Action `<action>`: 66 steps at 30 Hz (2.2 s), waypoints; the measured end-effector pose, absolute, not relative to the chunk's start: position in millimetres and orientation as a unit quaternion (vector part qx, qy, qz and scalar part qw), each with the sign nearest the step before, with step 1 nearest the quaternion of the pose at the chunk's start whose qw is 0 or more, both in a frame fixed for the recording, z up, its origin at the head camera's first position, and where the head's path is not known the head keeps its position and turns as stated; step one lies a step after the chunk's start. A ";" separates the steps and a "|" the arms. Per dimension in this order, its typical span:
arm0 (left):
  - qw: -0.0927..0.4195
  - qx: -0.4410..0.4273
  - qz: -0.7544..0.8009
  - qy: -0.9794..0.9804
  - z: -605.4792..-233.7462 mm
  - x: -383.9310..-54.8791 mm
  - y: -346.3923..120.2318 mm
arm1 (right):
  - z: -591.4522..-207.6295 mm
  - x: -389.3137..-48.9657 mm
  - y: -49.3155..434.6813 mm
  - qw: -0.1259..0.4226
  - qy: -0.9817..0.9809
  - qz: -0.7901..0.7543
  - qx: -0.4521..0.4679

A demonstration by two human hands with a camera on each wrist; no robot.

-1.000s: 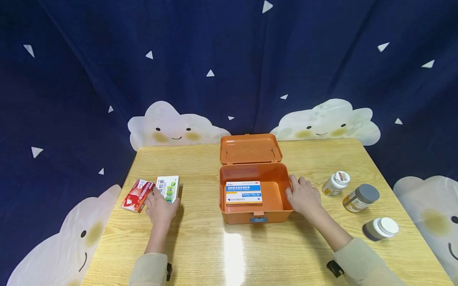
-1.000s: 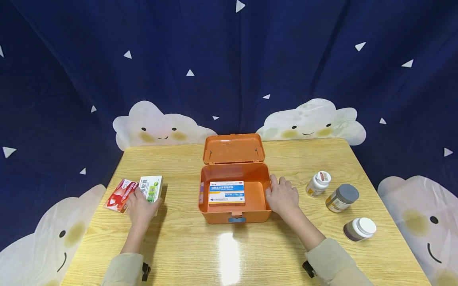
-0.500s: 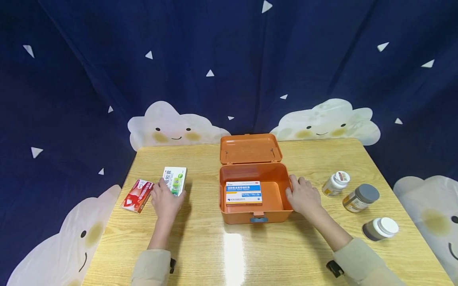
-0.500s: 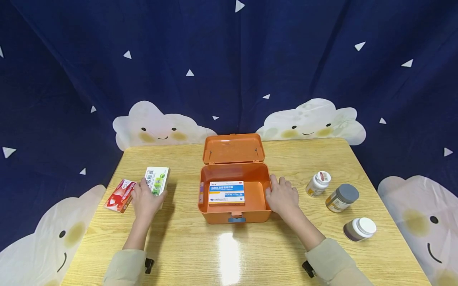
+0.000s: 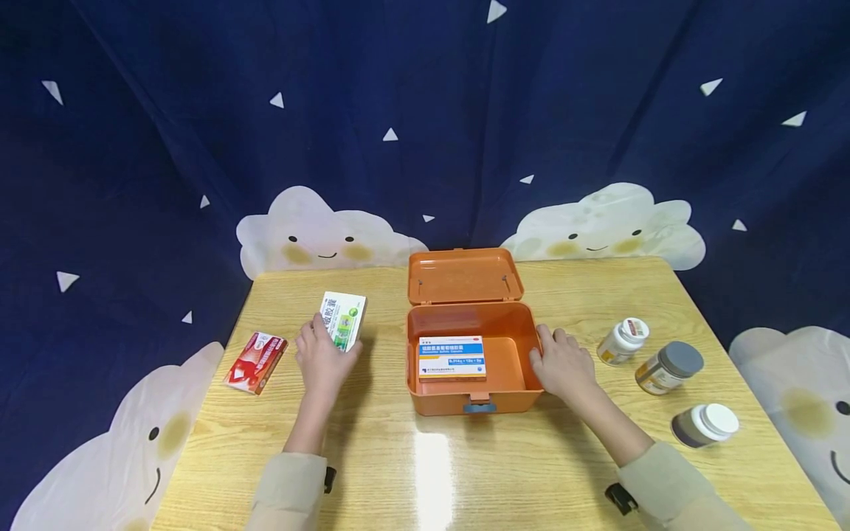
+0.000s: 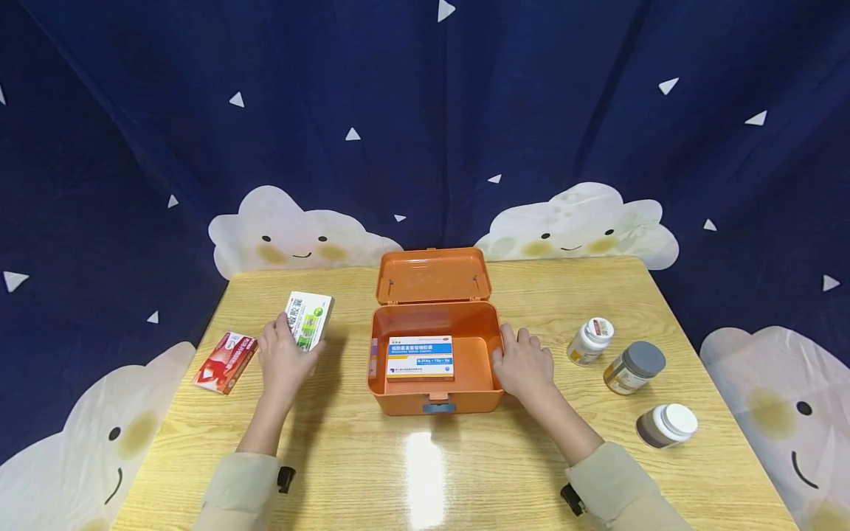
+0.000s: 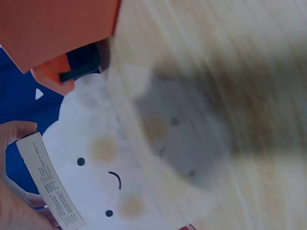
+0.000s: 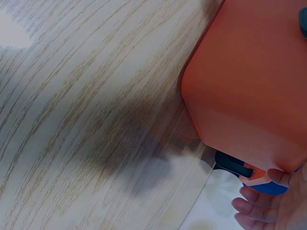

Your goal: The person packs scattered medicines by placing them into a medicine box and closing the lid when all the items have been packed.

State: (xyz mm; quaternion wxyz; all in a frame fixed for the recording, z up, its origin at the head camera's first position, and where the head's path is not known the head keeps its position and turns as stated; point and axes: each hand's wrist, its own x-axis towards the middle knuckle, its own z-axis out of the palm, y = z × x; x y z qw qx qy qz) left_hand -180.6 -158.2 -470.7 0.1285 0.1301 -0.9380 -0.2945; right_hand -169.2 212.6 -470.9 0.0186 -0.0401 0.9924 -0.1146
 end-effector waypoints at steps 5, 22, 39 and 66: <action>0.133 0.118 -0.295 -0.939 -463.4 -184.3 -149.3 | -471.1 -169.3 212.3 0.020 0.992 -0.115 -0.043; 0.144 0.052 -0.297 -0.942 -439.7 -197.2 -115.5 | -471.0 -169.4 213.2 0.018 0.992 -0.119 -0.040; 0.149 -0.021 -0.273 -0.950 -427.8 -204.2 -83.8 | -470.5 -169.1 213.1 0.021 0.992 -0.121 -0.038; 0.086 -0.199 -0.233 -0.948 -427.8 -212.3 -53.1 | -471.6 -169.8 212.8 0.021 0.992 -0.121 -0.040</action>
